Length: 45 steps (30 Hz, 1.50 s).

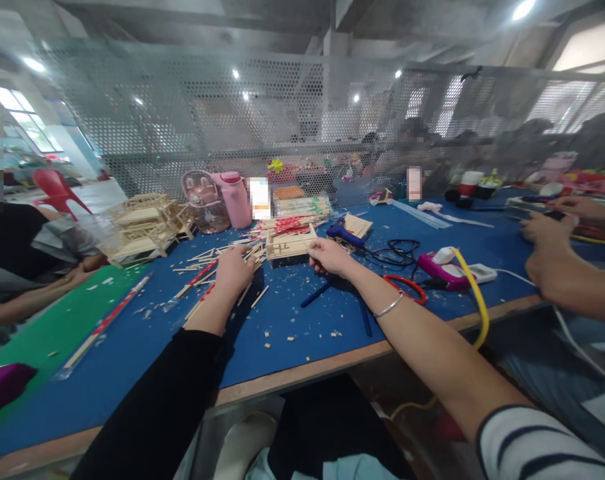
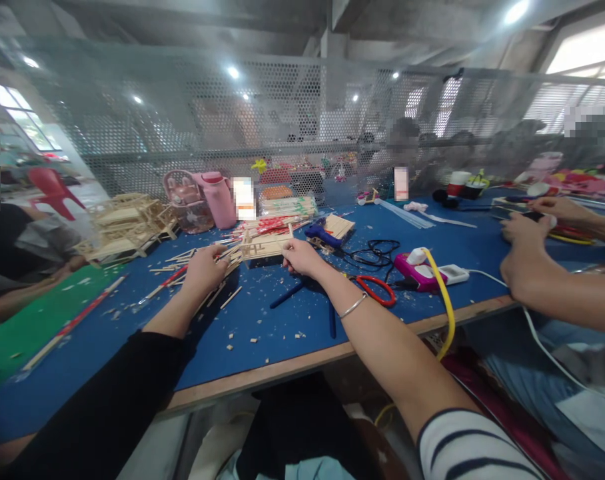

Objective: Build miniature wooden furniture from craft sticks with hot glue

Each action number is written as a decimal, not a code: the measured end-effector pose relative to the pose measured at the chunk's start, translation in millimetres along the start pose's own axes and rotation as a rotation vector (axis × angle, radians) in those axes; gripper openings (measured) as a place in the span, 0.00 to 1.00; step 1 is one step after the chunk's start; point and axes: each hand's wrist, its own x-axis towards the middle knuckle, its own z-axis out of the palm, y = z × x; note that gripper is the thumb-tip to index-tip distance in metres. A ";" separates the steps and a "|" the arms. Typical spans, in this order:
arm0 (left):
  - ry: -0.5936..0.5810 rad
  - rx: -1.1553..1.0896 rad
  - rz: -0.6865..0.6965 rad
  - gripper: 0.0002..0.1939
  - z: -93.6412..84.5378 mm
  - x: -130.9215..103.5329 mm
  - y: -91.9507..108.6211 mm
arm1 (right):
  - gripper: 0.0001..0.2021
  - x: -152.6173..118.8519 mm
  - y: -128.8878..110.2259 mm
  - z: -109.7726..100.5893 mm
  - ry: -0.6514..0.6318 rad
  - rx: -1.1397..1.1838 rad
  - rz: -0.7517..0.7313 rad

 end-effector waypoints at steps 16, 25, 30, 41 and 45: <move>-0.096 -0.148 -0.010 0.21 0.9 -4.5 7.6 | 0.05 2.5 6.7 9.2 -0.035 -0.021 0.019; -0.162 -0.528 -0.096 0.35 17.5 -5.7 21.7 | 0.03 1.6 9.2 14.5 0.041 -0.070 -0.008; -0.130 -0.637 -0.141 0.35 29.9 -1.2 24.8 | 0.02 2.1 8.8 19.7 0.064 -0.016 0.052; -0.176 -0.935 -0.236 0.33 27.3 -5.1 33.3 | 0.04 0.6 3.2 23.9 -0.006 0.075 0.092; -0.132 -0.958 -0.318 0.36 23.6 -5.6 36.2 | 0.03 2.9 5.9 22.7 0.030 0.058 0.056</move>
